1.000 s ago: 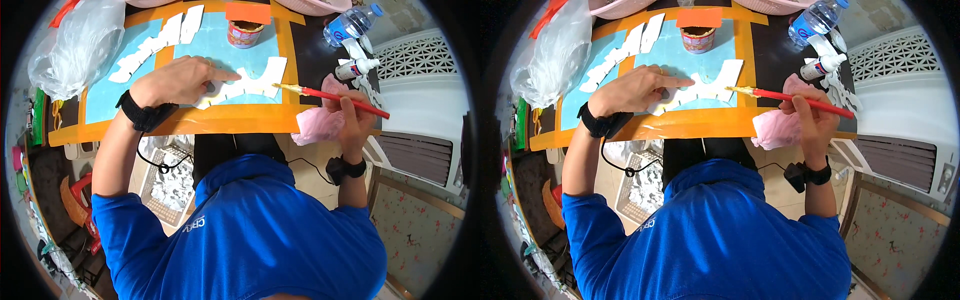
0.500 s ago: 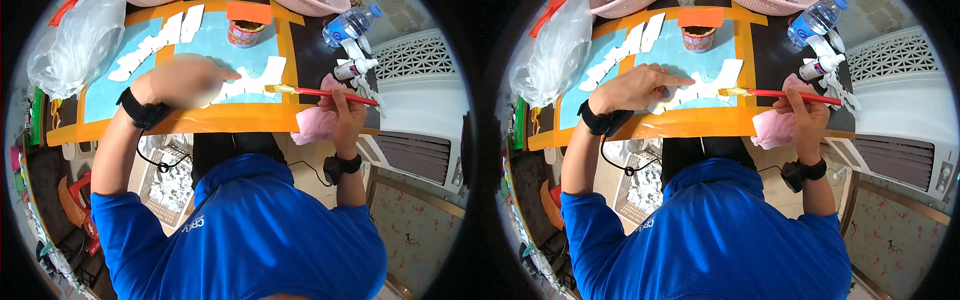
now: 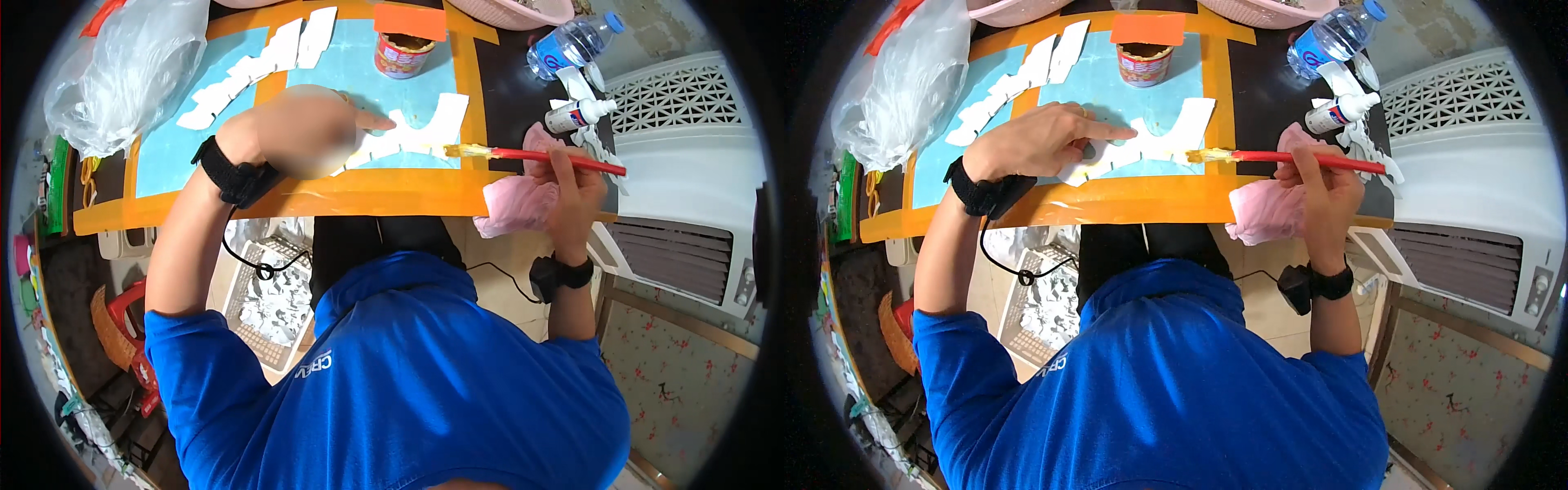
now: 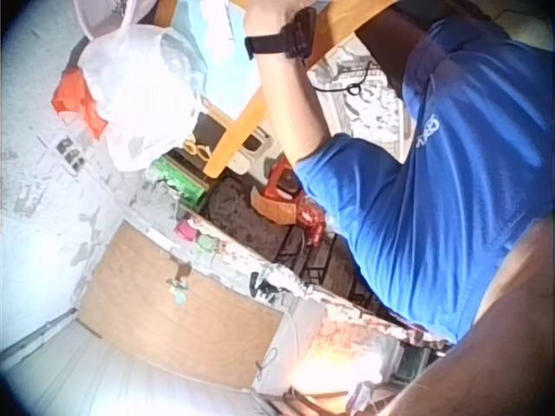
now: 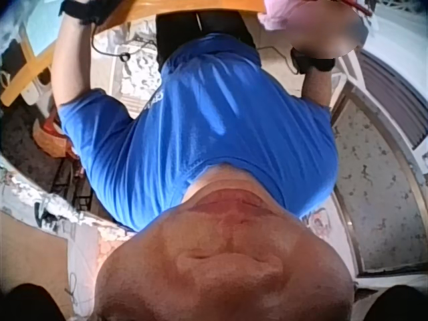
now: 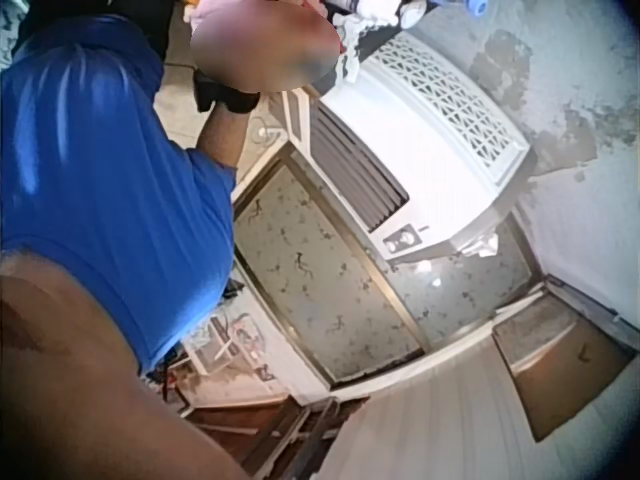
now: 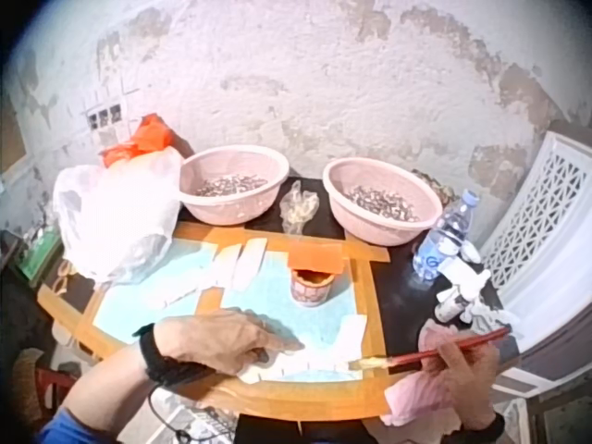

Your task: Applying glue to white shoe upper components and attaching small decorative metal rings.

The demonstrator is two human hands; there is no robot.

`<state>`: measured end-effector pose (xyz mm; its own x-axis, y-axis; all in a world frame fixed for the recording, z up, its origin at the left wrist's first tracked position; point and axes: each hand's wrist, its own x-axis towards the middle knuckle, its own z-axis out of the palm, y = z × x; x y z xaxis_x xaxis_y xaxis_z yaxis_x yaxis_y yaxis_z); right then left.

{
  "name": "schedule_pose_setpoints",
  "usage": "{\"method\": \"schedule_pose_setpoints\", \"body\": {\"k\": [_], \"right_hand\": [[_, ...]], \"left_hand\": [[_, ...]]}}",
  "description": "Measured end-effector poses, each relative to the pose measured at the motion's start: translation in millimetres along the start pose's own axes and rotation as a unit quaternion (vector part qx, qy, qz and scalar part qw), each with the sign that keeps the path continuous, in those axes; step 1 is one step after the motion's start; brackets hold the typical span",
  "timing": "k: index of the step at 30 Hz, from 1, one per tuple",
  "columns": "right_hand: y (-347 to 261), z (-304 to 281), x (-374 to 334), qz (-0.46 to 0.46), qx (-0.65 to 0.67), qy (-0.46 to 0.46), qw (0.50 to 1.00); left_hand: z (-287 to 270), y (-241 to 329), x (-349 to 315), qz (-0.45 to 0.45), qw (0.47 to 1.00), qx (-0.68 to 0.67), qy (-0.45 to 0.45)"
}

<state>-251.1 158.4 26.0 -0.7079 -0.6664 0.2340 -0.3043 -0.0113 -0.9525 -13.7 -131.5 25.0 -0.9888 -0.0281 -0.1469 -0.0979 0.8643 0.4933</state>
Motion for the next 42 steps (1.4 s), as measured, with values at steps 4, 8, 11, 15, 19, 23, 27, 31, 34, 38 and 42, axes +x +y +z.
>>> {"method": "schedule_pose_setpoints", "body": {"k": [4, 8, 11, 15, 19, 23, 27, 31, 34, 38, 42], "right_hand": [[-22.0, 2.3, -8.2, -0.131, -0.037, -0.042, 0.99], [-19.7, -5.7, -8.2, -0.158, -0.021, -0.071, 0.985], [-19.1, -5.8, -7.8, -0.152, -0.035, -0.111, 0.982], [-29.8, -2.3, -7.5, -0.239, -0.135, -0.164, 0.947], [-45.6, 10.1, -12.7, -0.334, -0.22, -0.226, 0.888], [-55.0, 15.5, -19.0, -0.378, -0.252, -0.286, 0.844], [-58.3, 13.2, -25.8, -0.385, -0.289, -0.327, 0.813], [-65.3, 15.8, -27.3, -0.372, -0.278, -0.322, 0.825], [-69.1, 19.8, -27.8, -0.384, -0.274, -0.285, 0.835], [-70.0, 28.5, -24.0, -0.393, -0.245, -0.26, 0.847], [-63.4, 38.2, -17.6, -0.4, -0.255, -0.277, 0.835]], "left_hand": [[-2.3, 3.0, -0.1, 0.003, 1.0, 0.0, 0.004], [-0.1, 0.2, -0.8, 0.012, 1.0, -0.009, 0.012], [1.7, -3.3, 1.6, 0.014, 1.0, -0.022, 0.011], [1.2, -3.1, 1.7, -0.002, 1.0, -0.027, 0.005], [-0.9, -0.4, 0.3, -0.003, 1.0, -0.025, 0.006], [0.6, -4.2, 1.0, 0.009, 0.999, -0.033, 0.008], [-2.4, -2.2, 1.6, 0.002, 0.999, -0.041, -0.002], [-1.3, -3.8, 0.2, 0.011, 0.999, -0.045, 0.005], [-4.9, -1.7, 2.0, 0.008, 0.999, -0.052, -0.011], [-3.9, -4.5, 1.8, 0.008, 0.999, -0.048, -0.011], [-5.9, -4.2, 1.5, 0.0, 0.999, -0.047, -0.025]]}}
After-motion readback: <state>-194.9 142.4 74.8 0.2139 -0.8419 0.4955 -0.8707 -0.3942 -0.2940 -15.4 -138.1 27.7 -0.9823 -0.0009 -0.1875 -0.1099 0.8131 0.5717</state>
